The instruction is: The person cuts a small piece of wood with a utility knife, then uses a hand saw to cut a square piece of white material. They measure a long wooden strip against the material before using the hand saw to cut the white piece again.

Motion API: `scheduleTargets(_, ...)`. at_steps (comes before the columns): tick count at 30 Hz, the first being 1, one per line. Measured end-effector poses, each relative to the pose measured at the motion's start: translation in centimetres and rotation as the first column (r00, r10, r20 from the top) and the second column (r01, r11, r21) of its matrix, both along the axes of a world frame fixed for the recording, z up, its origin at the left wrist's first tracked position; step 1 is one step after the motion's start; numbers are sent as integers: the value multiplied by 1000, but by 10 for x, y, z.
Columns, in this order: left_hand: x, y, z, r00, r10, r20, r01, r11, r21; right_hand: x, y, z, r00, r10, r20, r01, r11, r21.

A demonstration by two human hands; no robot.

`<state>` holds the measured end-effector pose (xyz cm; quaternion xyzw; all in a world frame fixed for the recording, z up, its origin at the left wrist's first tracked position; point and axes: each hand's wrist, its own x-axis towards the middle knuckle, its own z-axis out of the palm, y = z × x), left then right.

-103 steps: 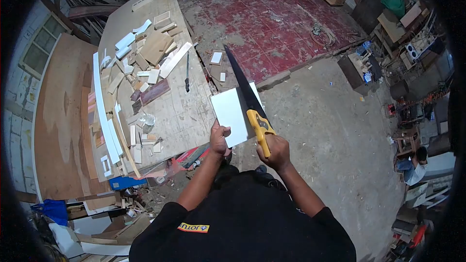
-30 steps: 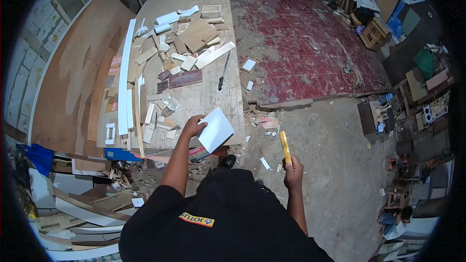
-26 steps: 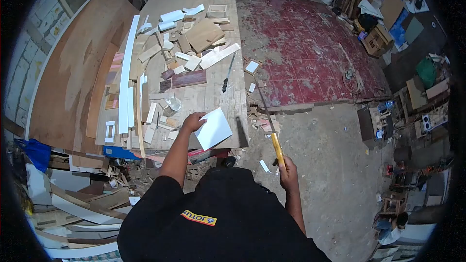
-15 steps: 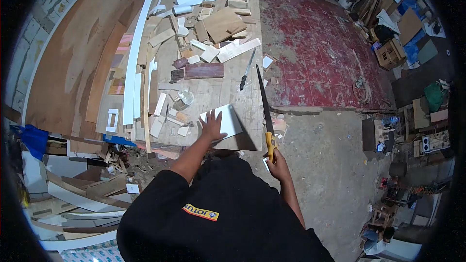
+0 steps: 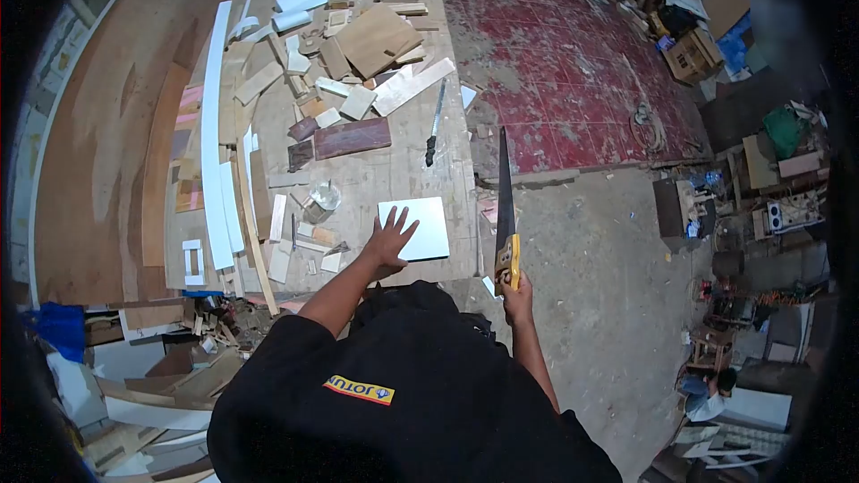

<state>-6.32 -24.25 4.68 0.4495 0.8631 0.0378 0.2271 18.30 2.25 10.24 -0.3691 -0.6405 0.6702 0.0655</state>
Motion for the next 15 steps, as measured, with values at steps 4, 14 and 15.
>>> scheduleTargets(4, -19, 18, 21, 993, -92, 72, 95, 995, -33, 10, 3, -9, 991, -99, -89, 91, 992, -93)
scheduleTargets(14, -64, 41, 46, 973, -206, -105, 218, 969, 115, 28, -2, 2, 991, -132, 6, 133, 988, -79)
scheduleTargets(15, -68, 47, 56, 970, -217, -107, 228, 967, 113, 29, -3, 2, 992, -83, 95, 85, 996, -15)
